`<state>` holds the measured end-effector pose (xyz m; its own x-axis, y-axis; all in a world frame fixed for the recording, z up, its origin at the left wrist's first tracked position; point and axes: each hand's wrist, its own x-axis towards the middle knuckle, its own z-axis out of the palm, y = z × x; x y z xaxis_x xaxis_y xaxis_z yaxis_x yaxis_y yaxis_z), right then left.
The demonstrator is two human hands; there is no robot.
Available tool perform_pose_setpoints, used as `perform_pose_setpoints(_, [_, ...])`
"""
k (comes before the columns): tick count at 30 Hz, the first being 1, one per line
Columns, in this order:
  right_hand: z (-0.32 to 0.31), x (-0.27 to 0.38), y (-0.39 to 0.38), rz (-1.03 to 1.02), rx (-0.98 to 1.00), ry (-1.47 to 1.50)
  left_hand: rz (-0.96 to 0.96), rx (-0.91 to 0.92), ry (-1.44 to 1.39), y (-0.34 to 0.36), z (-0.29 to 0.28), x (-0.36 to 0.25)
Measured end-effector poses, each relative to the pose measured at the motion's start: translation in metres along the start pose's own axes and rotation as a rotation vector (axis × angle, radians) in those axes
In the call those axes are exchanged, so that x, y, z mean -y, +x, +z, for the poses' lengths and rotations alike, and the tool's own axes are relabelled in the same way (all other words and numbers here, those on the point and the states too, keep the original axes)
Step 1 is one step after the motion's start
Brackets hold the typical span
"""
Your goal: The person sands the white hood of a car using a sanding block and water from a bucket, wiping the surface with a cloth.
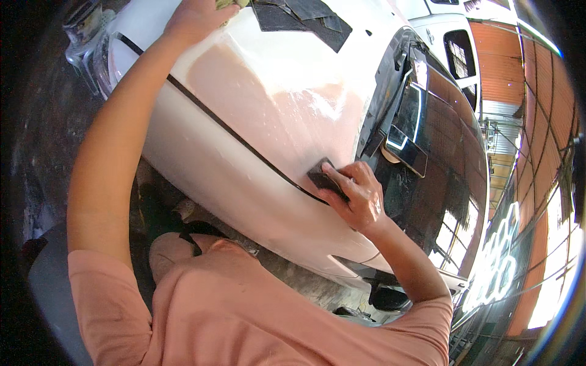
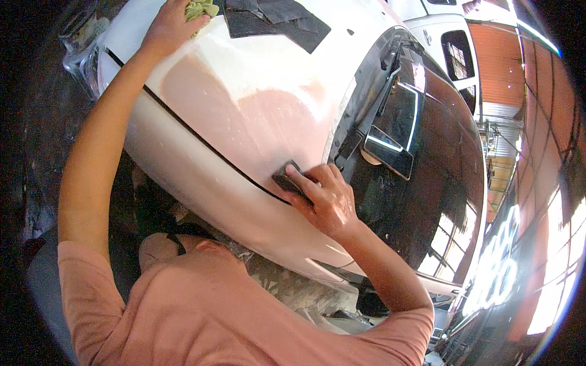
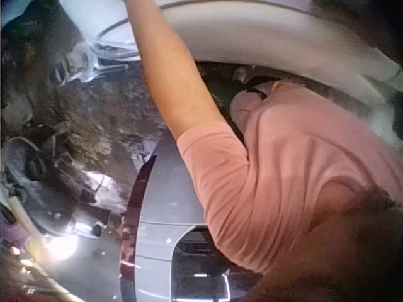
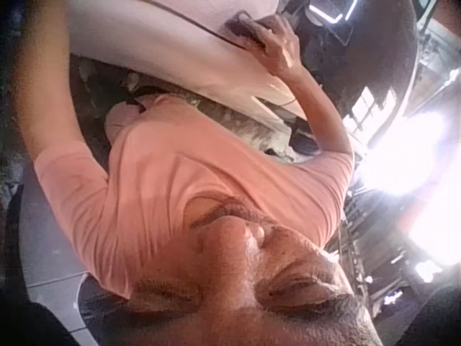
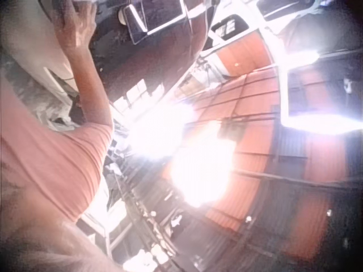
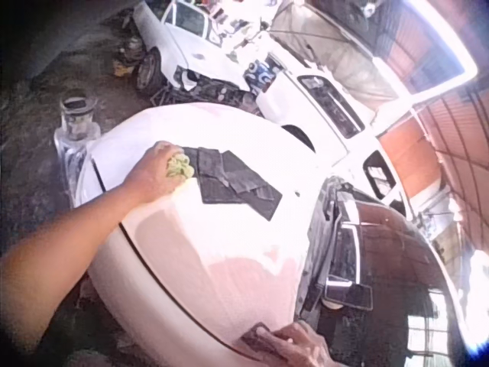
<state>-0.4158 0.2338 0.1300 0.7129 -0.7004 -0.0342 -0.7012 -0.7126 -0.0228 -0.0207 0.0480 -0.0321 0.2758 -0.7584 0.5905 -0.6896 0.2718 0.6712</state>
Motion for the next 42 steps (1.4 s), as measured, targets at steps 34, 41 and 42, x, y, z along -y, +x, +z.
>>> perform_pose_setpoints(34, [0.048, 0.046, 0.169, -0.133, -0.315, 0.008, 0.14, -0.09, -0.013, 0.006, 0.01, -0.01])
perform_pose_setpoints(41, [0.018, 0.059, 0.042, 0.041, -0.189, -0.04, 0.094, -0.035, 0.012, 0.001, 0.001, 0.028])
perform_pose_setpoints(42, [0.017, 0.055, 0.019, 0.12, -0.165, -0.027, 0.107, -0.02, 0.035, 0.003, -0.001, 0.027])
